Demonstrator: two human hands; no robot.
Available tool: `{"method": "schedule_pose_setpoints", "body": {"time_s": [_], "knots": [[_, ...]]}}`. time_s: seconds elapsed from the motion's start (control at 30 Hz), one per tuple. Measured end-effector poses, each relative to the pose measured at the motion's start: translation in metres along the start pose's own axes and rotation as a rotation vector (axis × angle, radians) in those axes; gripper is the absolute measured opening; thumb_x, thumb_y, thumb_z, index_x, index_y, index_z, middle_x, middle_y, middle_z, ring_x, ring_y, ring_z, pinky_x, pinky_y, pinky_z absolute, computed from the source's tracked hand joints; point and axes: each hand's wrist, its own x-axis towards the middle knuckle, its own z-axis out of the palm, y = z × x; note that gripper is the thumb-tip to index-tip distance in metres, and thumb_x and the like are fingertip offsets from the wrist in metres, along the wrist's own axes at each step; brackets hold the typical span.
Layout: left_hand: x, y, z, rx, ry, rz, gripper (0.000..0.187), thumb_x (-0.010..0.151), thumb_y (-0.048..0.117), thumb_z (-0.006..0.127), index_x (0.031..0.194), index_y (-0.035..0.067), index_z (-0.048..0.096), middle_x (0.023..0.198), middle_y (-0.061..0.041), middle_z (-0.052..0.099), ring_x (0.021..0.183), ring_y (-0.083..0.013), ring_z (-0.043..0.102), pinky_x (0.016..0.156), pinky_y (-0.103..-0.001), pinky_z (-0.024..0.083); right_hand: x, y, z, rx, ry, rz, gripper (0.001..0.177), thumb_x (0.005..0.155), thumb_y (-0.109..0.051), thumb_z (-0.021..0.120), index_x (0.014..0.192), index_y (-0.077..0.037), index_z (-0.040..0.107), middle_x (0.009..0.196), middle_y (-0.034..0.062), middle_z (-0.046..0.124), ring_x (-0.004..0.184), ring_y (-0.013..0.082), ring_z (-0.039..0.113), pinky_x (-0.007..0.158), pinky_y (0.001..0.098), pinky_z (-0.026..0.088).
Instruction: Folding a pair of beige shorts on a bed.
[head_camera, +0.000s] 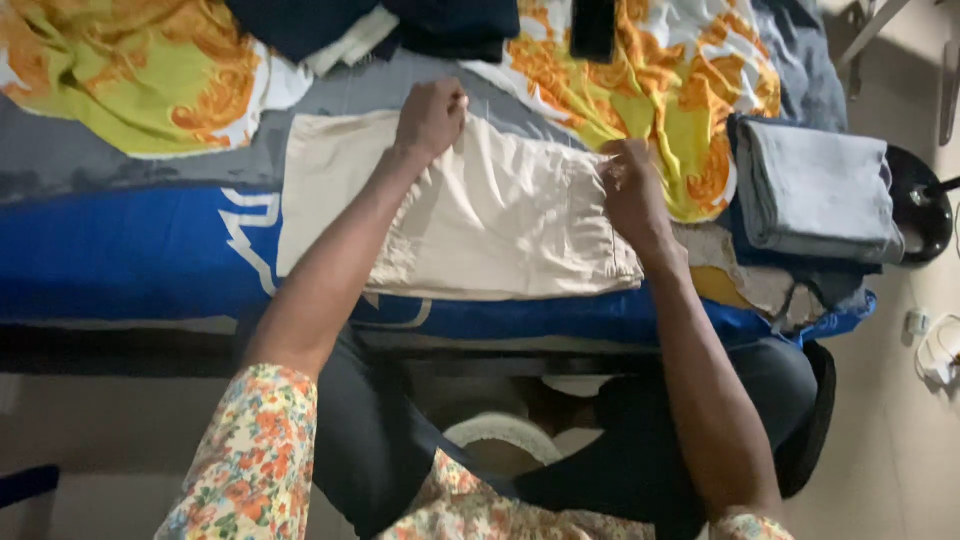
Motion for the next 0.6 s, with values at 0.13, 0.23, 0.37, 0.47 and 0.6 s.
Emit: {"method": "schedule_pose_setpoints", "body": {"time_s": [0.13,0.23,0.37,0.47,0.6], "knots": [[-0.018,0.011,-0.006,-0.052,-0.02,0.066,0.007,0.091,0.008,0.07,0.086,0.002,0.069,0.087,-0.016,0.071,0.089,-0.0391,0.066,0.084,-0.049,0.05,0.015,0.066,0.023,-0.017,0.169,0.016,0.02,0.099,-0.013,0.065,0.113,0.001,0.067,0.103,0.0181,0.069,0.094,0.0269,0.067,0.081,0.0389,0.053],[-0.022,0.016,-0.012,0.0,0.021,0.115,0.008,0.092,0.01,0.068,0.093,0.002,0.068,0.092,-0.015,0.07,0.092,-0.038,0.064,0.087,-0.048,0.048,0.021,0.067,0.03,0.062,0.074,0.266,0.027,0.102,-0.027,0.071,0.109,-0.002,0.069,0.098,0.0152,0.071,0.09,0.026,0.067,0.082,0.0397,0.052],[-0.027,0.022,-0.011,0.041,0.093,0.179,0.006,0.094,0.003,0.063,0.098,0.001,0.067,0.095,-0.016,0.067,0.094,-0.0383,0.062,0.086,-0.048,0.048,0.019,0.048,0.036,-0.064,0.051,0.377,0.042,0.093,-0.036,0.078,0.111,0.0,0.065,0.108,0.0198,0.062,0.099,0.034,0.062,0.085,0.0467,0.049],[-0.026,0.025,-0.016,0.041,0.139,0.197,0.008,0.092,0.0,0.063,0.099,0.002,0.068,0.095,-0.015,0.067,0.094,-0.0375,0.063,0.084,-0.047,0.05,0.015,0.046,0.045,-0.18,0.119,0.397,0.05,0.09,-0.04,0.081,0.111,0.001,0.06,0.114,0.0227,0.055,0.107,0.0407,0.055,0.089,0.0534,0.044],[-0.024,0.023,-0.017,-0.01,0.14,0.149,0.015,0.089,-0.004,0.062,0.099,0.003,0.07,0.094,-0.015,0.067,0.09,-0.0369,0.065,0.078,-0.045,0.053,0.0,0.058,0.064,-0.252,0.304,0.341,0.046,0.093,-0.035,0.079,0.11,0.0,0.056,0.118,0.024,0.05,0.115,0.0455,0.048,0.095,0.0588,0.037]]}}
